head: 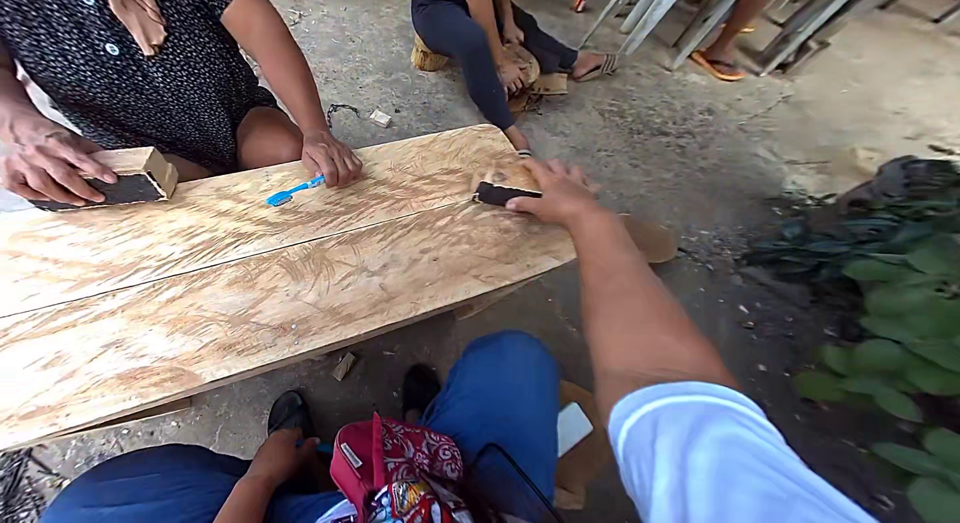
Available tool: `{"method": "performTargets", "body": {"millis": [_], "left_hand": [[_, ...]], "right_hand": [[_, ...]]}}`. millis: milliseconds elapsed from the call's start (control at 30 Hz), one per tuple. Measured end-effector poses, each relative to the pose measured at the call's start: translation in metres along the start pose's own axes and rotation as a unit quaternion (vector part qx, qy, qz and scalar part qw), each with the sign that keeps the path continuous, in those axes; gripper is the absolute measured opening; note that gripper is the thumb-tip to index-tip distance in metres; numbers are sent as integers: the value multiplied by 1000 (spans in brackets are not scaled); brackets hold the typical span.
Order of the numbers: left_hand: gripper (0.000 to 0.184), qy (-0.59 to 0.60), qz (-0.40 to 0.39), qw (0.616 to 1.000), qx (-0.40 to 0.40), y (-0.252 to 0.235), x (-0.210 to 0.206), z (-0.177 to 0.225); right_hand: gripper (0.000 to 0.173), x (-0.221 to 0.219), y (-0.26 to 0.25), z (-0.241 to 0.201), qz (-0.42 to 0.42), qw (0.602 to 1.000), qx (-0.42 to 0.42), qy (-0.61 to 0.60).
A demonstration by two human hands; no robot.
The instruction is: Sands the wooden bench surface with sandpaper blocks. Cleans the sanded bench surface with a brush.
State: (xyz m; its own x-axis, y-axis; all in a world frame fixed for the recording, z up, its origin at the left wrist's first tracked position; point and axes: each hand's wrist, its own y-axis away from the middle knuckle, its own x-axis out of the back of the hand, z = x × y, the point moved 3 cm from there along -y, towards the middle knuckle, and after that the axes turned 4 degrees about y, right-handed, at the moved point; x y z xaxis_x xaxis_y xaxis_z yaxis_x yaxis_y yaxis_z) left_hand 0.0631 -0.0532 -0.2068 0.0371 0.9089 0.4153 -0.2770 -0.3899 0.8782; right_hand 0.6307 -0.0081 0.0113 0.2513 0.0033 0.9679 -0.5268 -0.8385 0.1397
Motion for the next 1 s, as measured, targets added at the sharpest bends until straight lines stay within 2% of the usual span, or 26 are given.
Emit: {"method": "performTargets", "body": {"millis": [67, 133, 233, 367, 433, 500, 567, 633, 700, 800, 867, 933, 1000], "left_hand": [[54, 11, 7, 1000, -6, 3, -1, -1], [55, 25, 16, 999, -13, 8, 3, 2], [54, 52, 40, 997, -34, 14, 9, 5], [53, 71, 75, 994, -34, 23, 18, 8], [53, 74, 111, 990, -39, 40, 28, 14], [52, 96, 151, 982, -54, 71, 43, 12], [46, 163, 219, 957, -98, 111, 61, -4], [35, 288, 299, 898, -145, 153, 73, -32], [24, 446, 376, 792, -179, 185, 79, -58], [42, 630, 451, 602, -195, 212, 89, -74], [50, 709, 447, 511, -191, 213, 93, -68], [53, 755, 407, 468, -213, 204, 95, -50], [51, 781, 356, 454, -240, 192, 94, -23]], "right_hand": [[81, 1, 1, 0, -4, 1000, -24, 2], [81, -8, 10, -33, -1, 1000, 6, 7], [79, -31, 40, -131, -2, 994, 112, 0], [77, -70, 98, -283, -20, 963, 269, -2], [77, -82, 118, -333, -54, 946, 317, 26], [76, -83, 125, -347, -74, 939, 334, 38], [75, -78, 119, -324, -53, 943, 328, 15], [72, -71, 105, -275, -5, 954, 298, -20], [72, -59, 88, -217, 17, 971, 237, -28], [76, -45, 70, -147, 22, 985, 168, -30], [78, -42, 68, -131, 29, 989, 143, -8], [78, -39, 85, -143, 45, 990, 134, 7], [82, -39, 118, -176, 69, 981, 182, -25]]}}
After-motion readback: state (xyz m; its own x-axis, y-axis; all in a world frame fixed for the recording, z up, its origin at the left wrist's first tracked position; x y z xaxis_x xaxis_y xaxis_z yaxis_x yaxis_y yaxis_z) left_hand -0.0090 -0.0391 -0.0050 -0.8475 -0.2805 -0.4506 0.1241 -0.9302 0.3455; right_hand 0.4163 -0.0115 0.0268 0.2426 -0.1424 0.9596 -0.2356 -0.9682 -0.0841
